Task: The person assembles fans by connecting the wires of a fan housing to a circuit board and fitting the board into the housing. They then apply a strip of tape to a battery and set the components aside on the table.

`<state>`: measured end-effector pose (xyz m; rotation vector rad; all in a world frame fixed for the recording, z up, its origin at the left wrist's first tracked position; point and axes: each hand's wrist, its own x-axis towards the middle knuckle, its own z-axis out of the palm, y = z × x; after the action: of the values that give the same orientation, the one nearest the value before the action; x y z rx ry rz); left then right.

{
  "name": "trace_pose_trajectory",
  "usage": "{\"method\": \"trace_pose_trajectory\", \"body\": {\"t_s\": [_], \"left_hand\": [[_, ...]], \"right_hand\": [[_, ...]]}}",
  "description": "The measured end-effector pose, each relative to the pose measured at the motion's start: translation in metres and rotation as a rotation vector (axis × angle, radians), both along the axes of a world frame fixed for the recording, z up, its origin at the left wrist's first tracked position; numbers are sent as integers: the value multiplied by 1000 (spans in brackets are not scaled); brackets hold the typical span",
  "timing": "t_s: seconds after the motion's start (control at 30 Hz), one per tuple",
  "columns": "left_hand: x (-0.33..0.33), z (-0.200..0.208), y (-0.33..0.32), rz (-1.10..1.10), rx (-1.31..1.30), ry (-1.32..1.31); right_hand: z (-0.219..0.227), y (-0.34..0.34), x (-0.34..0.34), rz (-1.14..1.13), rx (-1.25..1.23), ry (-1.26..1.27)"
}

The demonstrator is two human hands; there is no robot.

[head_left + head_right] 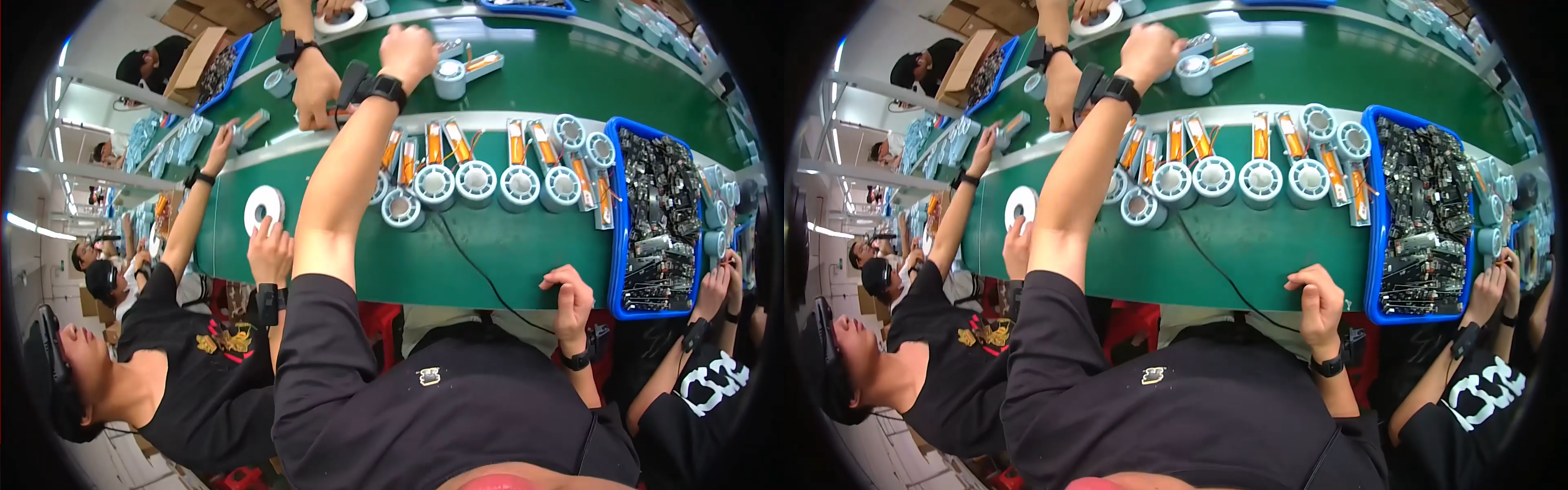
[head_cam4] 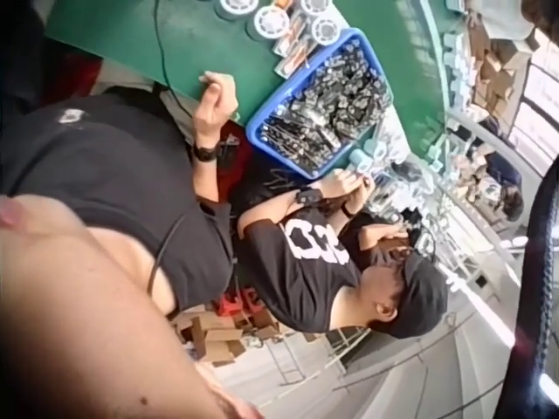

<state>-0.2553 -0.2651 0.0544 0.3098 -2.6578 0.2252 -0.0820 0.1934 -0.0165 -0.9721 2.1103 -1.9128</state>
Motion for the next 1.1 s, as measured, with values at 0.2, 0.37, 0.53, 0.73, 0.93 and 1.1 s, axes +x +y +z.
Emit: {"method": "trace_pose_trajectory", "body": {"t_s": [0.2,0.37,0.53,0.73,0.93,1.1], "left_hand": [[26,11,60,-8,217,-382],[37,12,68,-71,303,-194],[133,100,139,-374,312,-180],[241,90,230,-445,325,-276],[252,8,247,-405,445,-343],[237,-15,242,-311,392,-126]], "right_hand": [[-2,8,1,67,-17,-6],[-4,8,2,33,41,-70],[65,12,11,212,323,-128],[93,79,-60,-249,486,273],[17,154,-168,-485,1050,621],[-4,182,-193,-399,1046,515]]}}
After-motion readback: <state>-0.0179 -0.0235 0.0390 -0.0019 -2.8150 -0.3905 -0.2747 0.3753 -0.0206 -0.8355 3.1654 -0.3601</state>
